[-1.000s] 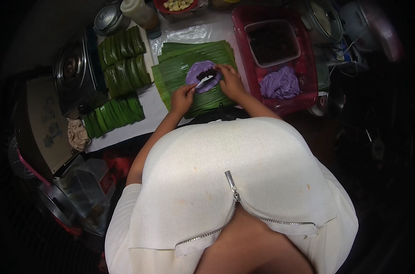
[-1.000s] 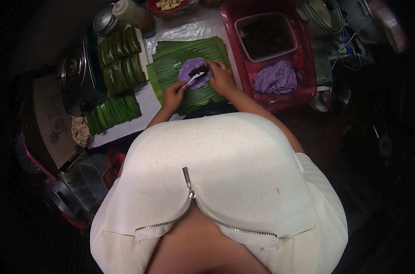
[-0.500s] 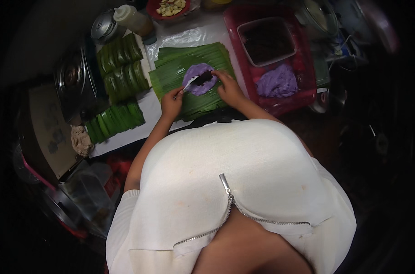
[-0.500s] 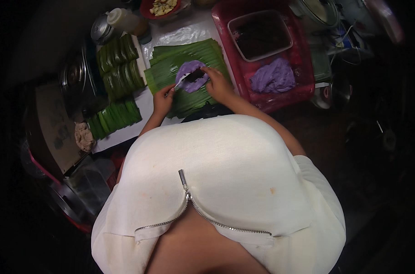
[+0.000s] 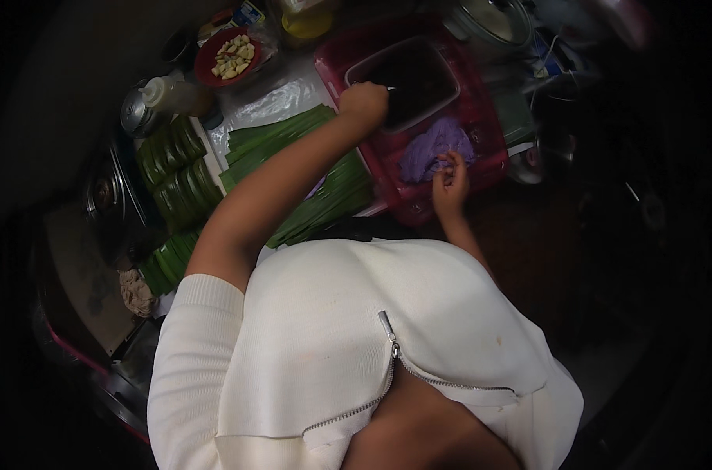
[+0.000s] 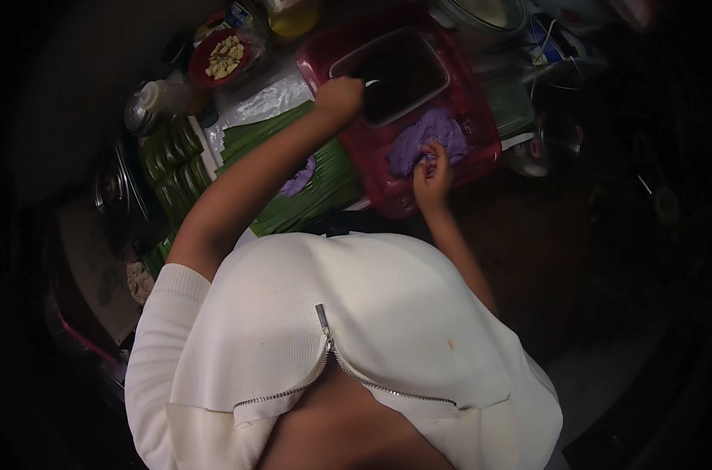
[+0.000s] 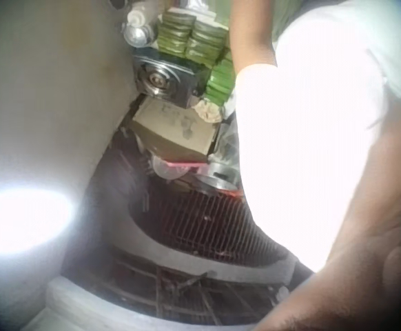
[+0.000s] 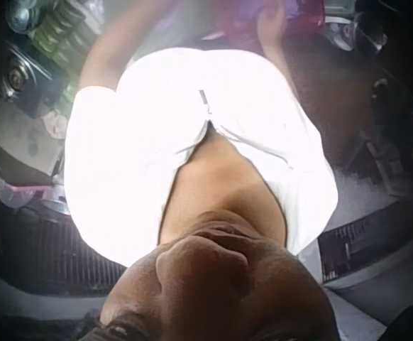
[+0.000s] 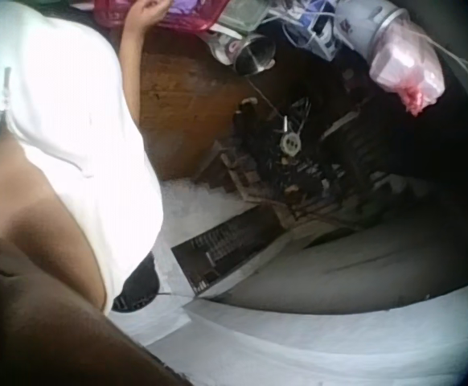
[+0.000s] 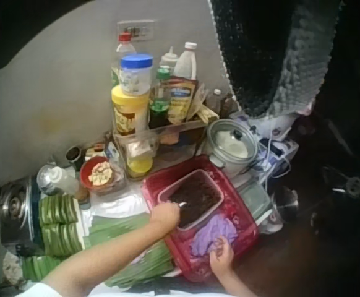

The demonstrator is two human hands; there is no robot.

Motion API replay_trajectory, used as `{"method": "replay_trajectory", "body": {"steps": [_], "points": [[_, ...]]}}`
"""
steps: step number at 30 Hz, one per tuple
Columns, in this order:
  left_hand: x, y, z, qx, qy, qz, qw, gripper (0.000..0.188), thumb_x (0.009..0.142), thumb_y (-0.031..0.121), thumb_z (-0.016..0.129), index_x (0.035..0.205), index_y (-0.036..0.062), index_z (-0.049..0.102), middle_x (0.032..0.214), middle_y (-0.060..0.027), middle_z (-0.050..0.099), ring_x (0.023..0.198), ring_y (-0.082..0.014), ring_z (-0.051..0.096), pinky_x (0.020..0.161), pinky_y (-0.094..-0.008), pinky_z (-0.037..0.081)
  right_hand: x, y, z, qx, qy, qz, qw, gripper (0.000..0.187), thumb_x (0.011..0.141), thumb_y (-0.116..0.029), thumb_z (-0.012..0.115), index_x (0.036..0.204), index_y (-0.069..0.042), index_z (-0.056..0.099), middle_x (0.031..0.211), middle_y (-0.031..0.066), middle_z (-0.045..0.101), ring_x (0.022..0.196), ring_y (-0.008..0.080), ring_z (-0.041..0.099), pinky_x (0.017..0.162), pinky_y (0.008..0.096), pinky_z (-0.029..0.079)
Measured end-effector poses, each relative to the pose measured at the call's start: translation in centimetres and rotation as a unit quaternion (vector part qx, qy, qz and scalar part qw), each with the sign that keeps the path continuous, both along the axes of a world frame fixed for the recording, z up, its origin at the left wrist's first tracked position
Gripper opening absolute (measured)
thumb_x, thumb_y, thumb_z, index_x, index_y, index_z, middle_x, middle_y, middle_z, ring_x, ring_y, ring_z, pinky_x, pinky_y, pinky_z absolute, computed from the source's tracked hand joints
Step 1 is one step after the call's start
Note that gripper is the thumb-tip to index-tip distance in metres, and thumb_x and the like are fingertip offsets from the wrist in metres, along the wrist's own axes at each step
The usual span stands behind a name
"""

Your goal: The person arranges banana leaves on a table, places a purple dough ball on a leaf, flattens it, and spreads a dark filling over it using a spoon. The person then folds the leaf around the filling to form a parcel.

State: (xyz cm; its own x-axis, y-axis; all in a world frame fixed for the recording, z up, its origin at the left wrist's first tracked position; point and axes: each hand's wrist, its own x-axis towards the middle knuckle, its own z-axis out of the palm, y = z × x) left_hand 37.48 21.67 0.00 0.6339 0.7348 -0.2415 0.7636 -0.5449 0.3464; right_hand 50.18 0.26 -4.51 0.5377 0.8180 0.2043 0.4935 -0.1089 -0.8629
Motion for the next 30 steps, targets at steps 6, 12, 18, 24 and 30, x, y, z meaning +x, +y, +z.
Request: {"method": "replay_trajectory", "body": {"steps": [6,12,18,24,30], "points": [[1.7,-2.2,-1.0,-0.096,0.049,-0.034,0.994,0.026,0.082,0.014,0.047,0.094,0.0055,0.069,0.099,-0.0188,0.066,0.092,-0.0344,0.065,0.08,-0.0437,0.052,0.2,-2.4,-2.1,0.007,-0.023,-0.024,0.999,0.04,0.082,0.003,0.053,0.122,0.0,0.045,0.102,0.0111,0.063,0.066,0.0094,0.054,0.059,0.0213,0.044],[2.3,-0.6,-2.2,-0.137,0.031,-0.022,0.99,0.025,0.075,0.015,0.056,0.089,-0.0005,0.068,0.095,-0.022,0.066,0.092,-0.0355,0.064,0.081,-0.0438,0.051,0.3,-1.7,-2.4,0.034,-0.058,-0.044,0.997,0.037,0.079,0.003,0.054,0.116,0.0,0.049,0.092,0.0101,0.064,0.057,0.0107,0.052,0.054,0.024,0.043],[1.2,2.3,-3.5,-0.18,-0.052,-0.018,0.982,0.024,0.075,0.017,0.058,0.085,-0.0018,0.069,0.093,-0.0227,0.065,0.089,-0.0328,0.065,0.079,-0.0422,0.051,0.3,-1.6,-1.5,0.013,-0.064,-0.048,0.997,0.031,0.079,0.002,0.055,0.11,0.0,0.054,0.089,0.0087,0.064,0.054,0.0113,0.051,0.052,0.0244,0.043],[-2.1,3.0,-3.8,-0.331,-0.232,0.067,0.912,0.02,0.079,0.019,0.061,0.085,0.0012,0.07,0.079,-0.011,0.067,0.071,-0.0196,0.064,0.067,-0.0336,0.05,0.4,-0.9,-1.1,0.011,0.047,-0.057,0.997,0.03,0.079,0.001,0.055,0.109,-0.001,0.056,0.097,0.0096,0.063,0.071,0.0147,0.056,0.06,0.0267,0.045],[-13.3,0.3,0.2,-0.46,-0.233,0.144,0.845,0.02,0.086,0.024,0.061,0.095,0.0072,0.069,0.07,0.0048,0.06,0.056,-0.0011,0.042,0.049,-0.0185,0.031,-3.1,2.1,4.2,0.054,-0.031,0.042,0.997,0.027,0.079,0.001,0.053,0.106,-0.001,0.059,0.103,0.0111,0.062,0.091,0.027,0.058,0.085,0.0362,0.043]]}}
